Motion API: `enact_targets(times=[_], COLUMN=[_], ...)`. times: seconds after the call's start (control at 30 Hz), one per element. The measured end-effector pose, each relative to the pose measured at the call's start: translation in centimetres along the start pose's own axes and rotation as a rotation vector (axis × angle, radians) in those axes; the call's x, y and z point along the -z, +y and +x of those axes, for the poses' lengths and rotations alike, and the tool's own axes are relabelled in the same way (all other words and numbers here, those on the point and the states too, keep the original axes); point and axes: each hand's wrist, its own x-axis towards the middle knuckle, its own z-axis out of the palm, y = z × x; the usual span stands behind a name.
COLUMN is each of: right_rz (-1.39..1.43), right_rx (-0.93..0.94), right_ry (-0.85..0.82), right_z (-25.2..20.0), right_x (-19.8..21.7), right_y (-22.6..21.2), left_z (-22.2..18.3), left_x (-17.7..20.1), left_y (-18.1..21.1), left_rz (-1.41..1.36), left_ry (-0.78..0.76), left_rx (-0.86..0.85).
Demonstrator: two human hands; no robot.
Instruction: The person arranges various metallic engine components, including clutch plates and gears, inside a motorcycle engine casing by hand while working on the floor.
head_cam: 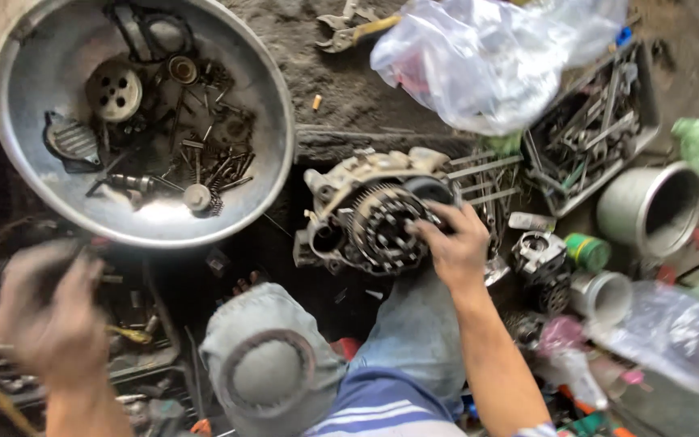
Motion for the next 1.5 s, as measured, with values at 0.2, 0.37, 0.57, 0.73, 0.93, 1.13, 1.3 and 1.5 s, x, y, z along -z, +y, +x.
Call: enact_targets(times=[0.2, 0.37, 0.57, 0.73, 0.93, 1.13, 1.3, 1.5], right_rz=[-0.03, -0.118, -0.166, -0.158, -0.115, 0.05, 0.012, 0.035], right_rx=[-0.198, -0.246, -0.156, -0.117, -0.106, -0.188, -0.207, -0.298], right_ry=[-0.309, -0.364, -0.311, -0.234, -0.156, -0.142, -0.16, -0.332], right_z=[3.5, 5.9, 4.5, 2.4, 1.2, 1.2, 0.3, 0.6], right_x=[3.6, 3.2, 2.7, 2.6, 1.8, 1.3, 1.3, 3.9], right_y=[-2.6, -4.4, -1.9, -0.5, 0.2, 2.3, 1.8, -1.1], left_z=[-7.3, -18.0, -19.2, -19.3, -19.4, -19.5, -19.0, -20.3], left_x=[10.1, 6.0, -5.3, -8.8, -13.3, -17.1, -18.9, -19.5], left_y=[4.0, 9.6, 20.3, 20.1, 18.2, 16.8, 15.8, 15.5], left_rz=[0.876, 0.196, -0.199, -0.183, -0.221, -0.255, -0.208, -0.178], left_ry=[-0.68, -0.884, -0.607, -0.675, -0.704, -0.513, -0.424, -0.506], left_rx=[0.511, 0.171, -0.116, -0.119, -0.017, 0.162, 0.149, 0.215])
